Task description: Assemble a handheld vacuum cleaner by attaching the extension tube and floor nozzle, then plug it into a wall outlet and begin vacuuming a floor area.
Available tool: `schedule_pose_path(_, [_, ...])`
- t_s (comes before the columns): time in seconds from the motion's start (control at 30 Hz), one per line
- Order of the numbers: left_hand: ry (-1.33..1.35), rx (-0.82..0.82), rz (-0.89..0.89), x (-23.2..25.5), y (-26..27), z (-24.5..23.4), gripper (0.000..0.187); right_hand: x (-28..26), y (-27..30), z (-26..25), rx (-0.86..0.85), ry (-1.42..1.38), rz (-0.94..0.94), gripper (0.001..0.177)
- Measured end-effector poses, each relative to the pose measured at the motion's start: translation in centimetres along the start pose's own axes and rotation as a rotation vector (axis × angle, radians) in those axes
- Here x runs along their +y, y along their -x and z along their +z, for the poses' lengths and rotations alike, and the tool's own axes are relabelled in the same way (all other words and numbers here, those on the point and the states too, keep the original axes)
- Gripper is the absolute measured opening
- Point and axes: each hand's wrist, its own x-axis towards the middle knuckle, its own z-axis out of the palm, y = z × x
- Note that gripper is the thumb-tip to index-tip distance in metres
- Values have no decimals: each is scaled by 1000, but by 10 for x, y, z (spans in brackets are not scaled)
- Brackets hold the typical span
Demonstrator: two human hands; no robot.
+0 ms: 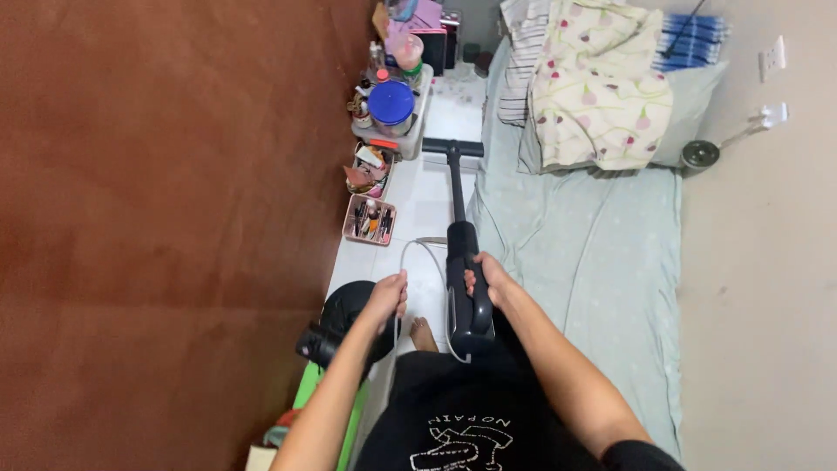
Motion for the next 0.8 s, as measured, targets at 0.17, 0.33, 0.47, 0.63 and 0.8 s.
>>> schedule_pose_path(0.17, [108,-16,7,45,-36,-11,43,-71,-54,22,-22,-75,47,29])
schedule_pose_path(0.33, [40,47,37,93,-108,-16,43,-139,-120,28,2,-19,72,28])
schedule_pose_path(0.47, [-179,153,-26,132,-149,-8,43,-185,-187,18,-36,42,8,32])
schedule_pose_path(0.63, [-268,270,40,68,-240,-30,47,-234,-277,-1,-44,45,47,41])
schedule_pose_path(0.8, [-55,367,-282,111,-253,-12,39,-257,-297,-6,9,-226,156,33])
